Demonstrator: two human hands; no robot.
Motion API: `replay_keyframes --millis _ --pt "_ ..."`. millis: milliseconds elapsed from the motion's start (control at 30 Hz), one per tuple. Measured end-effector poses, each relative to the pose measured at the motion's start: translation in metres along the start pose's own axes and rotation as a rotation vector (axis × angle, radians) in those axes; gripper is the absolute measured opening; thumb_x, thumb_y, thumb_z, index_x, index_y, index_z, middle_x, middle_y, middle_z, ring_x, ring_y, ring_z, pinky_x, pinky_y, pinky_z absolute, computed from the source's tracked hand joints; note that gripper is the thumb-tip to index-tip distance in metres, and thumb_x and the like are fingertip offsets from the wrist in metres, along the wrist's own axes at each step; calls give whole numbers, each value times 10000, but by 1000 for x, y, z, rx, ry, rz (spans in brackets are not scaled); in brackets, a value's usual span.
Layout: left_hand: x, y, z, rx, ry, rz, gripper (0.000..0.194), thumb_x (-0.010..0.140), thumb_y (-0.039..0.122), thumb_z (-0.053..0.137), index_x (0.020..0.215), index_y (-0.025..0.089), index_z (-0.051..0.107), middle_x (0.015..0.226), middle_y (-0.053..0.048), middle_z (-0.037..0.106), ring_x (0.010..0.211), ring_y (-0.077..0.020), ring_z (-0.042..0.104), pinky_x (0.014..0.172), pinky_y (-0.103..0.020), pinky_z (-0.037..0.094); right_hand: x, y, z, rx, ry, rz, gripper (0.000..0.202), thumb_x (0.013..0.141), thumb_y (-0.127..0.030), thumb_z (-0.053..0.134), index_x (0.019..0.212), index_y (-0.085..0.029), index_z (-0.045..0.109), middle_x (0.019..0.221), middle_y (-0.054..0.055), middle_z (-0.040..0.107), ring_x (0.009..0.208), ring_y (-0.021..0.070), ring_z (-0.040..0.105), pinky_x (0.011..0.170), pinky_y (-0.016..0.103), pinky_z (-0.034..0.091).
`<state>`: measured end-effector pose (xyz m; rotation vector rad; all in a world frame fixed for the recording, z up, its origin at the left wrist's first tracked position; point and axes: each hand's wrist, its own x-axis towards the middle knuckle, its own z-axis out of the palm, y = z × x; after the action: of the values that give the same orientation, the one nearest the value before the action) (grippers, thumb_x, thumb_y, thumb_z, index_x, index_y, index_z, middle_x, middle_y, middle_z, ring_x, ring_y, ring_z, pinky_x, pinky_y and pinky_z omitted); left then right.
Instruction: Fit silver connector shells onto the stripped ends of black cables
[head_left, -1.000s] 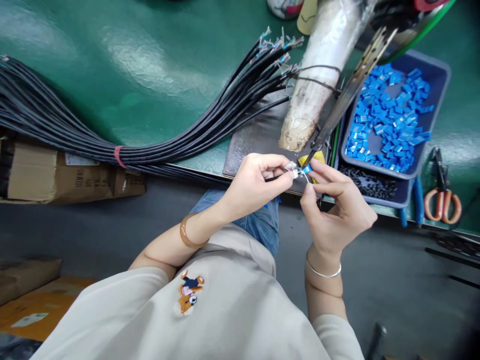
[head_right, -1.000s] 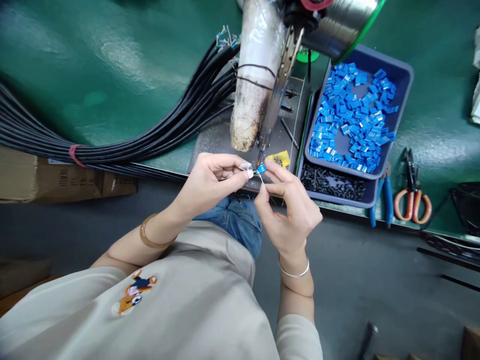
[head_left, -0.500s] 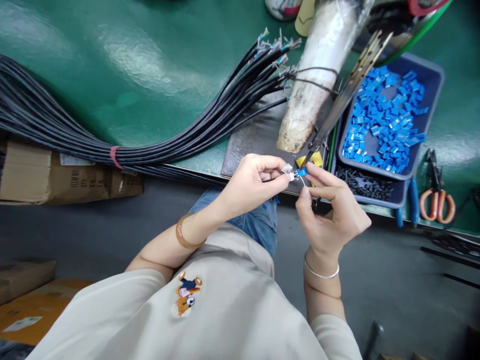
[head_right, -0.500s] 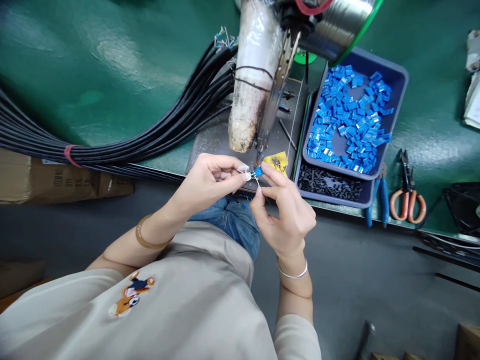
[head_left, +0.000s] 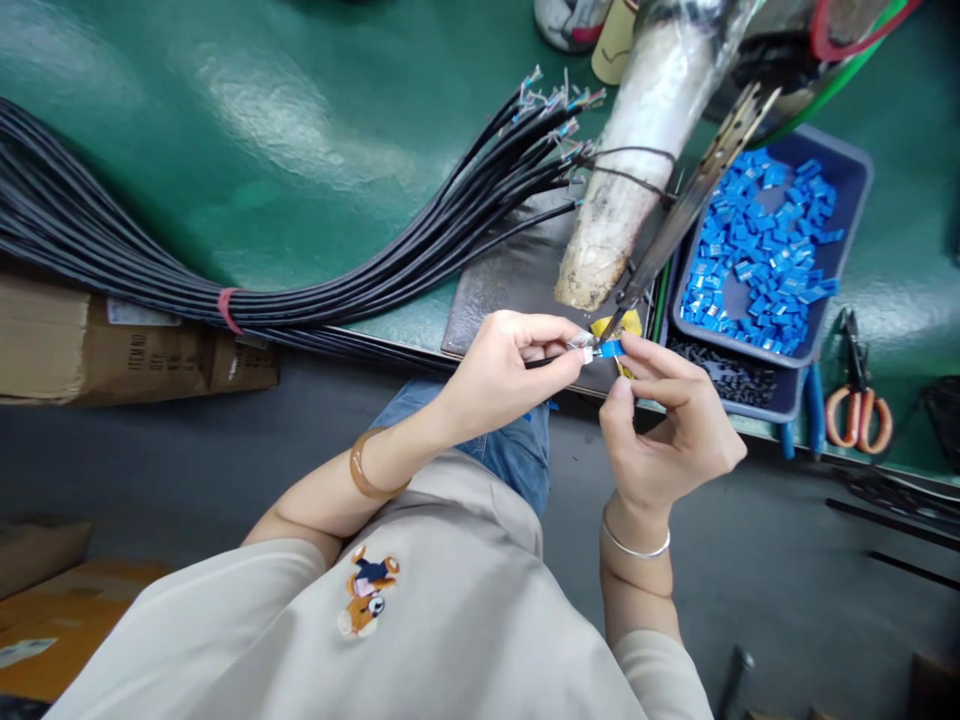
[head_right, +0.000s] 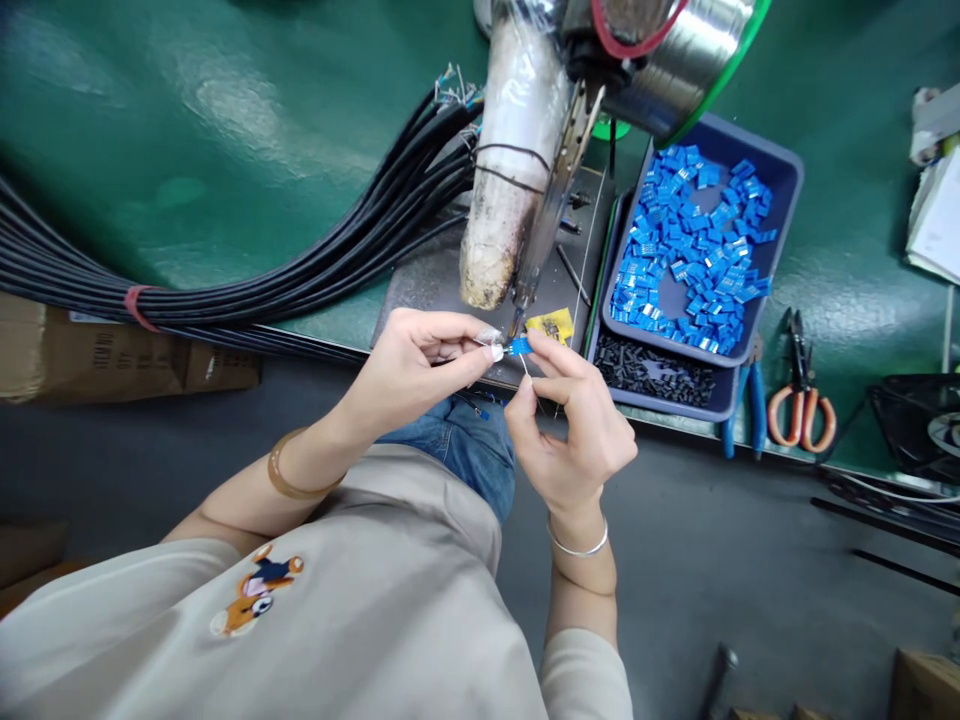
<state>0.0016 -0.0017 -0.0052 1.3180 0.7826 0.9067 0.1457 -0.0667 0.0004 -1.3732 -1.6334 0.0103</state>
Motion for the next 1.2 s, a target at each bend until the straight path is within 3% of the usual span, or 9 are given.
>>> replay_keyframes --millis 400,533,600,767,900,1033,1100,1200 --pt "-1 -3 -1 -7 -37 -62 99 813 201 600 767 118 628 621 23 471 532 -43 390 483 -170 331 -4 3 2 -22 12 45 118 778 -97 658 819 -189 595 1032 51 739 907 194 733 779 343 638" --pt "-4 -2 -5 31 -116 -105 94 786 192 617 736 113 615 609 22 490 523 -48 405 483 -180 324 -6 -2 -9 -70 57 192 74 850 -150 620 903 -201 632 900 13 748 670 136 714 544 239 559" --pt "-6 -1 -6 92 -141 -66 124 789 191 612 697 108 609 579 29 477 519 -48 392 484 -182 314 -8 -5 -13 -166 54 153 141 858 -156 628 979 -222 661 772 -30 725 533 88 649 475 202 479" --pt "-11 -1 -4 238 -123 65 112 809 180 597 754 105 658 680 -7 595 624 -73 468 570 -184 379 -11 -11 -9 -372 -157 -61 170 807 -187 715 966 -229 669 600 -73 628 470 44 547 526 186 424" --pt "-12 -3 -6 52 -162 -23 136 836 225 602 798 100 638 679 -16 605 601 -74 501 567 -189 405 -15 -5 -2 -260 -124 50 66 836 -185 671 887 -201 633 583 -83 572 438 25 464 479 175 361" --pt "-14 -6 -10 -115 -209 -116 196 838 297 633 829 102 647 642 4 544 548 -58 460 512 -182 372 -18 1 -6 42 -226 209 41 860 -222 639 846 -190 617 571 -85 540 425 30 455 436 171 349" --pt "-16 -7 -10 -135 -202 -129 219 838 322 640 816 105 654 638 10 517 538 -50 431 499 -179 354 -18 2 -9 88 -153 245 66 846 -224 649 805 -185 616 574 -74 542 438 42 486 420 174 348" --pt "-17 -7 -8 -151 -166 -139 221 834 322 647 782 107 640 649 11 506 544 -45 418 492 -174 342 -15 2 -10 97 176 183 51 831 -212 647 871 -184 633 618 -66 550 444 45 508 411 176 362"
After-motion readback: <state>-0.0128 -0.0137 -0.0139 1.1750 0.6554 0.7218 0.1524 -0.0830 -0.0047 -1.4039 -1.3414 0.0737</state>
